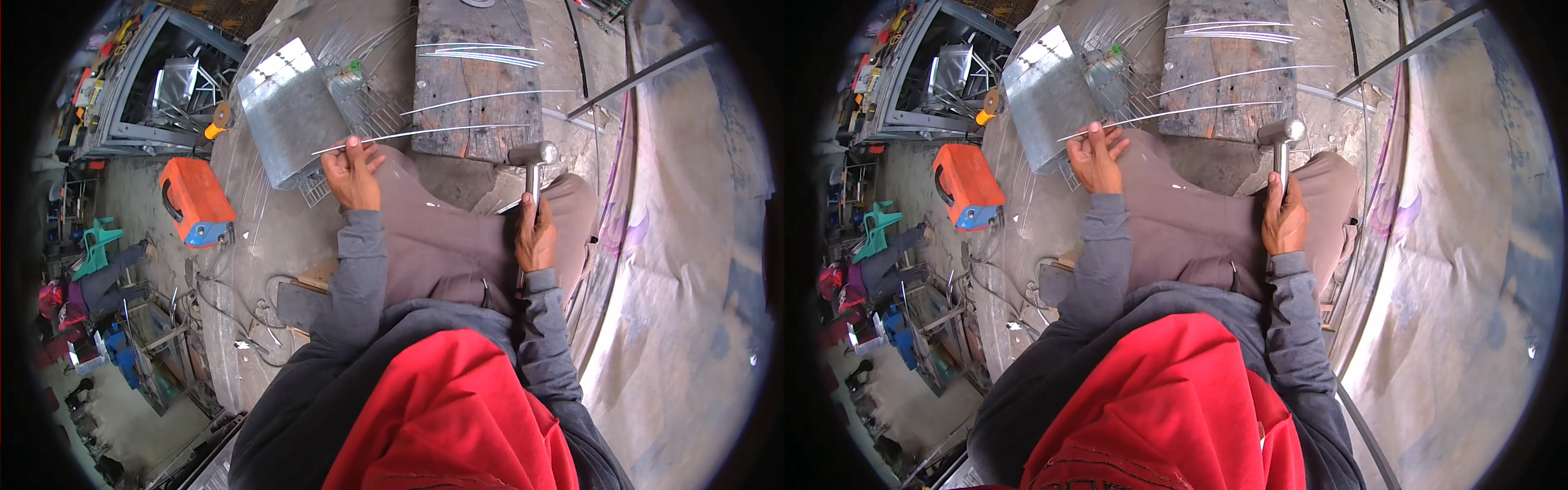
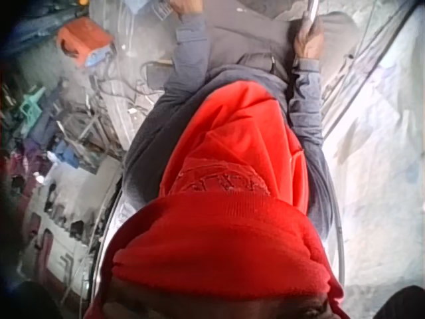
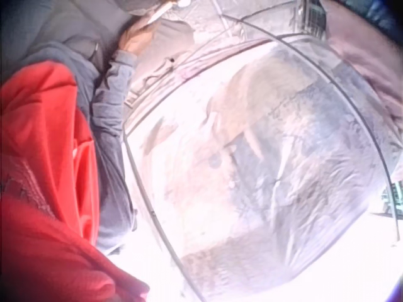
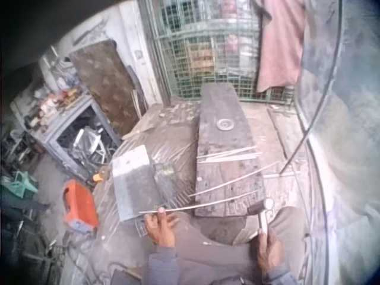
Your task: Straighten thin metal wires by hitting them with a hammer on a wooden block
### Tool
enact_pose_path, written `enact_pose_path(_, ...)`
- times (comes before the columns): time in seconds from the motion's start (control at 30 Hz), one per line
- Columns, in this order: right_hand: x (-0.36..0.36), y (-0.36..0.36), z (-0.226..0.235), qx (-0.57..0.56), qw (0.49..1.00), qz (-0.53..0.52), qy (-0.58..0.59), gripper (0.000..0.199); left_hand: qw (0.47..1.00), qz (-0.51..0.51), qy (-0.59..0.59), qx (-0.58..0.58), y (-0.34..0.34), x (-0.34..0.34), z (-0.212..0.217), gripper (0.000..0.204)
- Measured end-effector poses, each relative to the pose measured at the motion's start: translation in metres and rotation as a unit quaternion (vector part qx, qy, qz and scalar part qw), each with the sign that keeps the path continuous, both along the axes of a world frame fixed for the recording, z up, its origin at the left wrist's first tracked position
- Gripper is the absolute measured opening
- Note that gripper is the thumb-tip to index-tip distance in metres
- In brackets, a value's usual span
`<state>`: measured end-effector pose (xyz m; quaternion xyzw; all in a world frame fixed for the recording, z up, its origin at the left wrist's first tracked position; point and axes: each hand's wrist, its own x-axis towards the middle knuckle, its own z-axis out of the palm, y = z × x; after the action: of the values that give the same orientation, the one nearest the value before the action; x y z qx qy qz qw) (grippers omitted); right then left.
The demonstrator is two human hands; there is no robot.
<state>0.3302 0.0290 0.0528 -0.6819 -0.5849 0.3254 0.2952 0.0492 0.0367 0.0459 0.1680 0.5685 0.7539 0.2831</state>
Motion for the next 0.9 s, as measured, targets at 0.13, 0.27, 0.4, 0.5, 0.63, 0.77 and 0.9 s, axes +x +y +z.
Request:
enact_pose_path(0.13, 0.001, -0.002, 0.007, -0.020, 0.998, -0.009, 0.066, 0.046, 0.969, -0.004, 0.214, 0.120, -0.017, 0.037, 0.070, 0.027)
enact_pose_path(0.27, 0.005, -0.004, 0.000, 0.010, 0.999, 0.026, 0.033, 0.050, 0.826, -0.086, 0.507, 0.229, -0.023, 0.082, 0.122, 0.035)
enact_pose_path(0.4, 0.015, 0.001, -0.038, 0.051, 0.990, 0.028, 0.125, 0.047, 0.838, -0.120, 0.454, 0.278, -0.018, 0.139, 0.130, 0.034)
enact_pose_path(0.5, 0.013, 0.002, -0.033, 0.049, 0.941, 0.038, 0.332, 0.045, 0.849, -0.131, 0.435, 0.269, -0.018, 0.150, 0.136, 0.033)
enact_pose_path(0.63, 0.016, -0.004, -0.019, -0.001, 0.973, 0.026, 0.231, 0.050, 0.865, -0.140, 0.412, 0.249, -0.015, 0.155, 0.135, 0.044)
enact_pose_path(0.77, 0.014, -0.004, -0.013, 0.003, 0.984, 0.017, 0.177, 0.053, 0.868, -0.158, 0.404, 0.240, -0.014, 0.154, 0.139, 0.054)
enact_pose_path(0.9, 0.012, 0.003, -0.026, 0.097, 0.979, 0.037, 0.174, 0.048, 0.866, -0.154, 0.402, 0.254, -0.010, 0.155, 0.137, 0.054)
